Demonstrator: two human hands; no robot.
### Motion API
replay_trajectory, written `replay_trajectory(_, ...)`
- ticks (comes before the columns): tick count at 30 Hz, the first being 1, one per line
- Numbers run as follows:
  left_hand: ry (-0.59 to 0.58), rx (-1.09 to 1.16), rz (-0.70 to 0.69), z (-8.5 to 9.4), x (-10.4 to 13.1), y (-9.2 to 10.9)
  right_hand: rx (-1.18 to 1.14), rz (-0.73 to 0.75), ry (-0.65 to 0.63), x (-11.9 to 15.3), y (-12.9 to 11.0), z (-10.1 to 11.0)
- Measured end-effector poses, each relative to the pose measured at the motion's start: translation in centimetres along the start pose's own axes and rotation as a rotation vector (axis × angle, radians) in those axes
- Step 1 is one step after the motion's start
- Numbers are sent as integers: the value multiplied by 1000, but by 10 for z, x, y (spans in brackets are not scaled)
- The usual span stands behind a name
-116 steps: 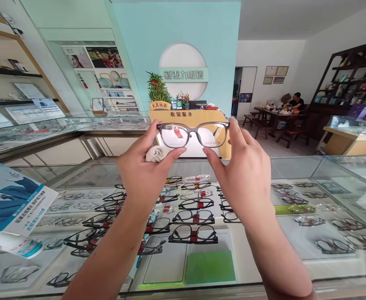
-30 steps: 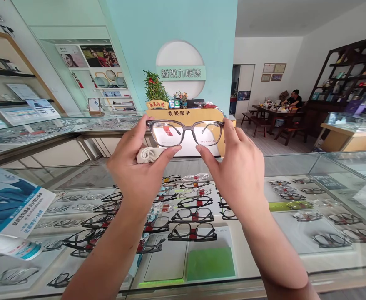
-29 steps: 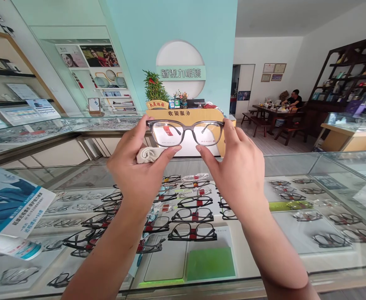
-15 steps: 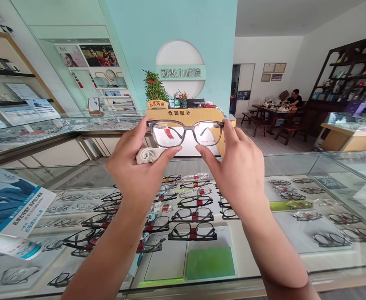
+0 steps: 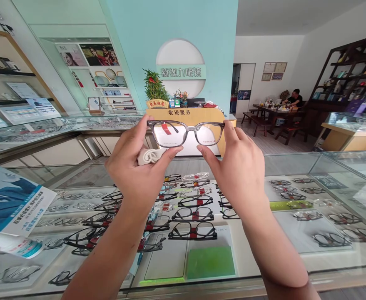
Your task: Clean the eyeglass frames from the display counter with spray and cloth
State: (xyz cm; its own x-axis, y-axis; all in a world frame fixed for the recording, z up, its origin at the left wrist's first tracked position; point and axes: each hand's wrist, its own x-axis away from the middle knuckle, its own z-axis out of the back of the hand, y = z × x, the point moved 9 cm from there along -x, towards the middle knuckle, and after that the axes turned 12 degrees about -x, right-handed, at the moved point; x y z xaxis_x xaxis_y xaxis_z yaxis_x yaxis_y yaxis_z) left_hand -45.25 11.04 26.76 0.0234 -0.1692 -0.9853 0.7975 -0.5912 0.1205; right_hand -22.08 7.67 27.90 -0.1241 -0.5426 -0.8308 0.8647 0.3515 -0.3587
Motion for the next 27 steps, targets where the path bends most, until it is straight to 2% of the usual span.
replay_trajectory(27, 6, -22, 38, 1, -2, -1, -29, 58, 4, 2, -5, 5)
